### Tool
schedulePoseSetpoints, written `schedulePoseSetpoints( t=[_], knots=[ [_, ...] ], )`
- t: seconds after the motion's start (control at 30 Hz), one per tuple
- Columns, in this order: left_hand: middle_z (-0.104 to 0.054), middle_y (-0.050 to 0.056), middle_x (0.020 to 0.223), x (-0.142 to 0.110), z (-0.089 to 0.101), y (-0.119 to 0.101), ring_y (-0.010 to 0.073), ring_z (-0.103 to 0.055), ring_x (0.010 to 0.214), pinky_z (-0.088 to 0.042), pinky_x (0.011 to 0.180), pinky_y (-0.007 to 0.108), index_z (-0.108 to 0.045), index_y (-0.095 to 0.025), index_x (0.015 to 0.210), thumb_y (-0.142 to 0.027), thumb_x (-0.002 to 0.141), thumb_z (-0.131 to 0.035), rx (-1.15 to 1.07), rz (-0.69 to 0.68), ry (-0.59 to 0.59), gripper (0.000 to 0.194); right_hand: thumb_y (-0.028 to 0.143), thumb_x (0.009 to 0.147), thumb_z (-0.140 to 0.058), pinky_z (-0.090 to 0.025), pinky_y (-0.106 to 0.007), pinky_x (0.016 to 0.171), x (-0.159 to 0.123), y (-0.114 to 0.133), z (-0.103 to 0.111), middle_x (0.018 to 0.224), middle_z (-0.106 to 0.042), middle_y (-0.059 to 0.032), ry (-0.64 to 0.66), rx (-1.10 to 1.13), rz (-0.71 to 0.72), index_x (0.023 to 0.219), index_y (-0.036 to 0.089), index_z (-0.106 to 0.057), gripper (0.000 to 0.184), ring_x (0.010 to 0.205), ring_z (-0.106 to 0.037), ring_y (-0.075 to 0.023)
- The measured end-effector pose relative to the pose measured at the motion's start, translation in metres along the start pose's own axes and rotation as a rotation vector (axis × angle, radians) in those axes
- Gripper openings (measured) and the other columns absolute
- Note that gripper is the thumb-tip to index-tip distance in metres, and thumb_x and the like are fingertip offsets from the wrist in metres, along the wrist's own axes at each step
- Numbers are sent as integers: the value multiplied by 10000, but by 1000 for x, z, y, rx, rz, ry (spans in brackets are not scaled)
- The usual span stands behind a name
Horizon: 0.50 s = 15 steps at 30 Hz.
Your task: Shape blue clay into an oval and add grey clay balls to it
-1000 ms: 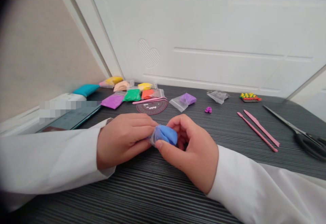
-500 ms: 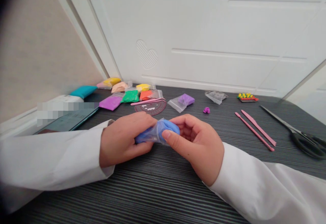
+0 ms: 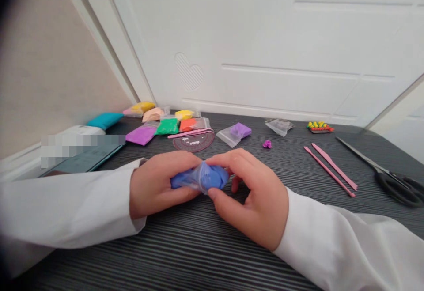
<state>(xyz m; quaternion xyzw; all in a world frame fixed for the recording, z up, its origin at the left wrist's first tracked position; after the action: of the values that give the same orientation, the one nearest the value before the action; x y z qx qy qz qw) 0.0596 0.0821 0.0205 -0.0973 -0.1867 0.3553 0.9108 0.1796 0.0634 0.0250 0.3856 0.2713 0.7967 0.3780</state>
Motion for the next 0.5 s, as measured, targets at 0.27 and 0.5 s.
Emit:
schedulePoseSetpoints(
  t=[0.27,0.5],
  knots=[
    [-634,75,856,-7,1,-20,180,-511,820,-436,793,309,-586,-135,881,-307,905,-427,-21,-325,-45,236,277,705,-698,-495,-299,712,0,3,-2,961,-659,-18,2,8,-28,1065,235,-600,376,829,-607,-176],
    [-662,71,823,-18,0,-41,188,-514,821,-459,785,331,-606,-145,855,-142,885,-383,151,-477,-57,226,261,642,-760,-468,-256,718,-3,14,-8,893,-677,8,74,45,98,1022,243,-644,397,788,-605,-142]
  ],
)
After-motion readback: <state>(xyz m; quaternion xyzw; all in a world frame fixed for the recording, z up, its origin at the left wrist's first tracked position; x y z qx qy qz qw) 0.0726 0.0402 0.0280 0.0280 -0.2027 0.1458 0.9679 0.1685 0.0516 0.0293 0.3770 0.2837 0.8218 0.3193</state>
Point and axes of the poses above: each hand's wrist, its own x-axis towards the middle knuckle, its own z-axis out of the back of the hand, y = z × x, the point moved 8 cm from there along x, towards the middle knuckle
